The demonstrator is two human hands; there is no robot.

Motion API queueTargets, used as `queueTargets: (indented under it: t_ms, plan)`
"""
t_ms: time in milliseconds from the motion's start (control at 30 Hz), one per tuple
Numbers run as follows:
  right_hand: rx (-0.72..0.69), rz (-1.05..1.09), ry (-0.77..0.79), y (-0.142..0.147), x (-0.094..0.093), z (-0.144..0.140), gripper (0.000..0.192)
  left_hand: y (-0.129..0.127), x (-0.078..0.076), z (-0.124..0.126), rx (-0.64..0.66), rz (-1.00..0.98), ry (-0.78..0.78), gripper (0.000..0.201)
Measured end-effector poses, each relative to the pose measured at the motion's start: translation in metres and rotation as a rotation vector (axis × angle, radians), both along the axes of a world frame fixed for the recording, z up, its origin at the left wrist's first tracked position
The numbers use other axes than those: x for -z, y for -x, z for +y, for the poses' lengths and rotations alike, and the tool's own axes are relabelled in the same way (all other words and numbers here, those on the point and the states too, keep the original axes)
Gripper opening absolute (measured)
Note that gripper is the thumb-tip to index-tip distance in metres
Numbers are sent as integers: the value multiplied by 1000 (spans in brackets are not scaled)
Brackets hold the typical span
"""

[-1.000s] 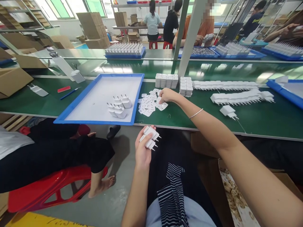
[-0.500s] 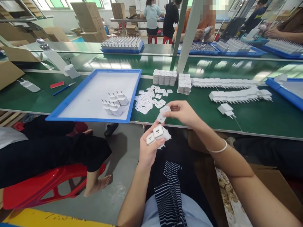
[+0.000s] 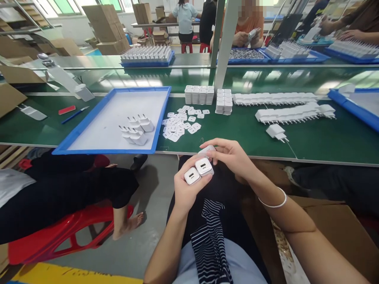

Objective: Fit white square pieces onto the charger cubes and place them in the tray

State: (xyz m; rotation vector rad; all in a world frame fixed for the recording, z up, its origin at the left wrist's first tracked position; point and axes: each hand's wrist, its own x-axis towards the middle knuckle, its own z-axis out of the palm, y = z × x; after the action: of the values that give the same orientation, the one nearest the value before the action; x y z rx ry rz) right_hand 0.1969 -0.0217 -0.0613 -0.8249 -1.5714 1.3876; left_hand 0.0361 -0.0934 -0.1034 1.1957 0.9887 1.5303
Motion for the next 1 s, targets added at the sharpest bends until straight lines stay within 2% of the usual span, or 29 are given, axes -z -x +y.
queueTargets:
  t_ms: [133,200,267,333,433,533,633,700,800,900,1000]
  plan:
    - [142,-370,-417,-9,-7,-1,17,-1,0,1,-8,79,17,38]
    - [134,-583,-585,-17,-14,-2,20,-2,-1,0,-21,152,-19,37]
    - [89,-703,-664,-25,-21,-3,23,-3,-2,0,-80,255,-92,36]
    - [115,-732,-694,-31,-27,-7,24,-5,-1,0,-170,375,-192,37]
    - [214,-611,-591,-34,-28,-16,14,-6,0,0,-281,528,-352,39]
    - [207,-462,-464,-30,-23,-25,8,-5,1,-2,-315,610,-447,42]
    - [267,-480,-583,-27,-18,-31,11,-4,0,-5,-321,652,-488,43]
    - [317,-488,-589,-26,-15,-34,11,-4,0,-6,-331,664,-504,44]
    - [292,-306,-327,-26,-13,-39,8,-4,0,-6,-335,647,-501,44]
    - [164,-26,-1,-22,-10,-46,10,-4,0,-5,-324,634,-484,44]
    - [101,160,173,-13,-2,-54,16,-4,0,-5,-302,627,-467,44]
